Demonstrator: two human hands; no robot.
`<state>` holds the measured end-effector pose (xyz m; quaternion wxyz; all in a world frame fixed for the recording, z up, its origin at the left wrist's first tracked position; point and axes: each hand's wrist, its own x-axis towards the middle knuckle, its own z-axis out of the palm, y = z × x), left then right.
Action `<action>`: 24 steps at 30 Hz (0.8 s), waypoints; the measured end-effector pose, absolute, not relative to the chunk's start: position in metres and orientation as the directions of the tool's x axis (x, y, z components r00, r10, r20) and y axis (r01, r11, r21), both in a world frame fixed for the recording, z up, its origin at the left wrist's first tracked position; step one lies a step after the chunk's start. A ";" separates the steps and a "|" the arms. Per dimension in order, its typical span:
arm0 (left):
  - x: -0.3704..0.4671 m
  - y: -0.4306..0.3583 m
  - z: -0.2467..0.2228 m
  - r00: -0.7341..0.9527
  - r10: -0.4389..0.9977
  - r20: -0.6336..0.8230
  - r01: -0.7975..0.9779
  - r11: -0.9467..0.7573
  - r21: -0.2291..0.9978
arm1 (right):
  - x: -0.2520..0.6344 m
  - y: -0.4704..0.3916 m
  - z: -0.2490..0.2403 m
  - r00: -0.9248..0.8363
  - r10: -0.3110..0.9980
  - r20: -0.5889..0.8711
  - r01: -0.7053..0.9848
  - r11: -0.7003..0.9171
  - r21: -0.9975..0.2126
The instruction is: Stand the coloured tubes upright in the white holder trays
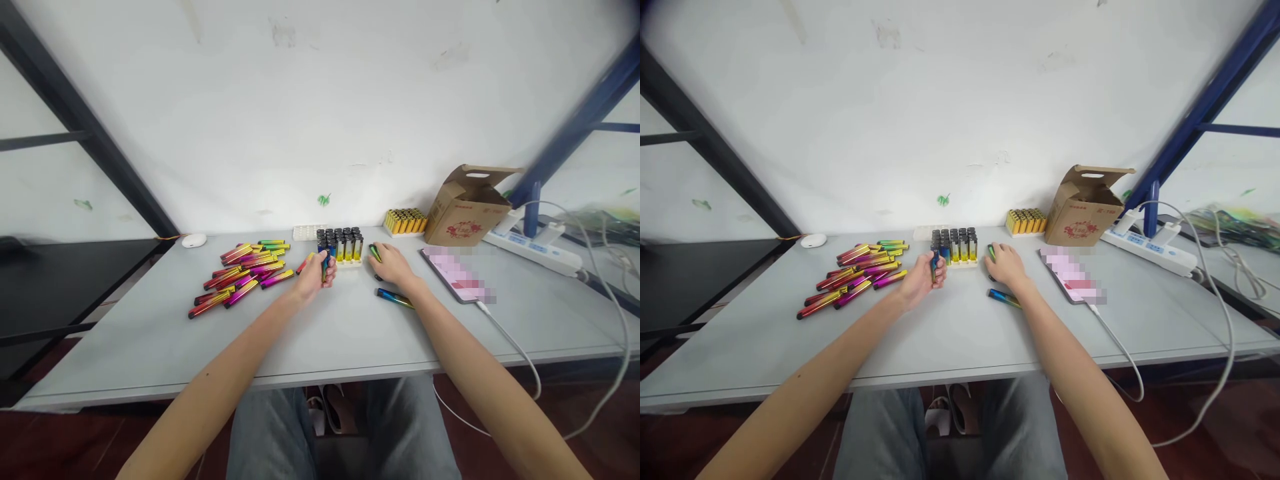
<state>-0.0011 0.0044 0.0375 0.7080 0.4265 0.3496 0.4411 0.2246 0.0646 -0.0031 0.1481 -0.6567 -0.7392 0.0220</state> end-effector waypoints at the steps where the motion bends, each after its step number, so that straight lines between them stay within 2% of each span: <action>1: -0.001 0.004 0.038 0.367 0.921 -0.129 -0.323 0.256 0.911 | 0.224 0.064 -0.003 -0.094 0.978 0.189 0.964 0.137 -0.227; 11: 0.001 0.004 0.037 0.336 0.931 -0.142 -0.296 0.248 0.922 | 0.224 0.063 -0.001 -0.096 0.978 0.186 0.963 0.139 -0.233; 24: -0.001 0.003 0.032 0.436 0.895 -0.089 -0.319 0.246 0.915 | 0.224 0.064 -0.002 -0.105 0.975 0.196 0.962 0.150 -0.230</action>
